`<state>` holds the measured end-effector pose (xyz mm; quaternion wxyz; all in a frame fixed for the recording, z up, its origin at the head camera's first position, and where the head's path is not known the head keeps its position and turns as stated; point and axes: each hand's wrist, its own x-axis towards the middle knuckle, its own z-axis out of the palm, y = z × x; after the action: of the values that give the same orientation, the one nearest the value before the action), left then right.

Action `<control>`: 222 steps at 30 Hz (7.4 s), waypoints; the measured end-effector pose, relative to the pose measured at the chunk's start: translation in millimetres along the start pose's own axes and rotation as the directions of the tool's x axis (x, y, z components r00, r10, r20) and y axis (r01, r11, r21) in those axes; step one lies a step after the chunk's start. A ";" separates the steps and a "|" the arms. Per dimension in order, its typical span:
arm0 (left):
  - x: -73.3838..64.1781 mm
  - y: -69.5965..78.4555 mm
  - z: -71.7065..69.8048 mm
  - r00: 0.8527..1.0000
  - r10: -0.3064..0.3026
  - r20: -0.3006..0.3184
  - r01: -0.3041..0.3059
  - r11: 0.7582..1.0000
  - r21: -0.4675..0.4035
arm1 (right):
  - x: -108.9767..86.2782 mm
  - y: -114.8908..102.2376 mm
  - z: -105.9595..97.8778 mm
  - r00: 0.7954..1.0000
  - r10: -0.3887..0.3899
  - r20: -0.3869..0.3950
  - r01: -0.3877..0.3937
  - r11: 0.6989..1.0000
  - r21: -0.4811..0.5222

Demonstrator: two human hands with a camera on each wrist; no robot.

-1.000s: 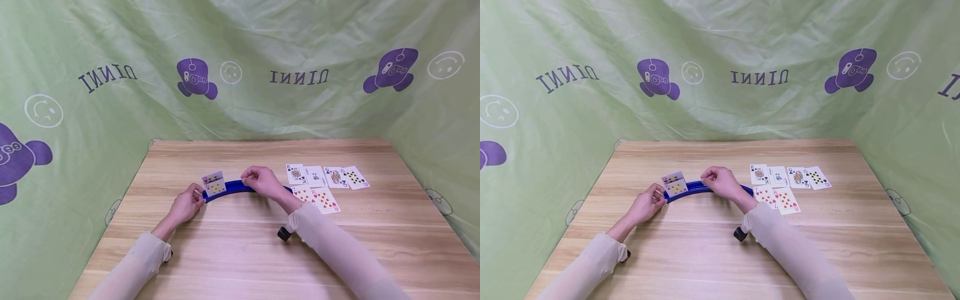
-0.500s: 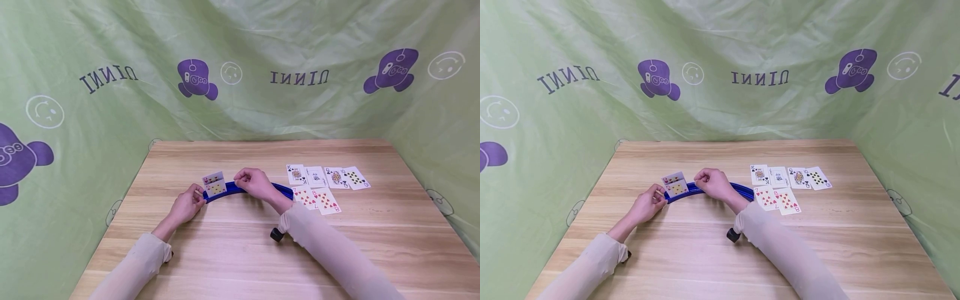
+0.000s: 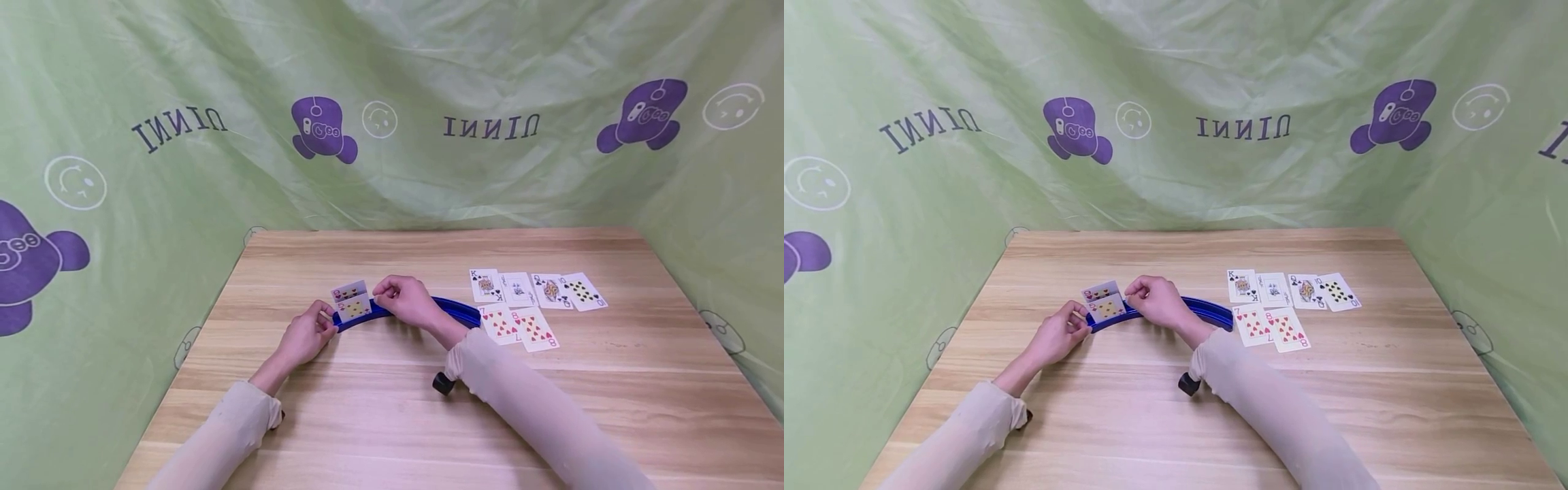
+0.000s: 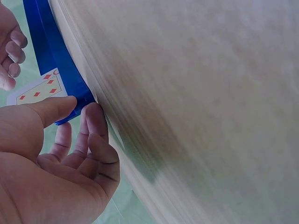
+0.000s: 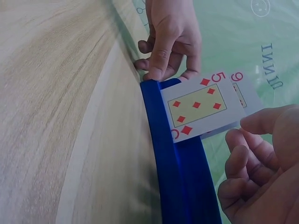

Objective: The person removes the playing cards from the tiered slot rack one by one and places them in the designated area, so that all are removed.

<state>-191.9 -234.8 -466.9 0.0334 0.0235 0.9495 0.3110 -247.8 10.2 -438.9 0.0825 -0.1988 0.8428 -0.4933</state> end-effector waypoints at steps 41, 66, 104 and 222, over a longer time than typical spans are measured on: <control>1.1 1.9 0.6 1.000 0.022 -0.014 -0.022 1.000 -0.006 | 2.0 -1.8 0.4 1.000 0.009 0.009 -0.009 1.000 -0.013; 0.6 0.4 0.7 1.000 0.016 -0.020 -0.016 1.000 -0.001 | -20.6 0.2 -36.0 1.000 0.018 -0.009 -0.018 1.000 0.007; 2.5 -2.5 0.6 1.000 0.003 0.003 -0.002 1.000 -0.001 | -62.7 42.7 -107.0 0.979 0.132 -0.155 -0.139 0.990 -0.033; 1.3 -2.0 1.3 0.999 0.042 -0.022 -0.042 0.999 0.008 | -170.7 142.1 -235.0 0.909 0.347 -0.230 -0.411 0.833 -0.369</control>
<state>-193.1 -235.6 -469.2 0.0162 0.0402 0.9503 0.3082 -207.8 330.8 -454.0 0.0704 -0.0018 0.9535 -0.2932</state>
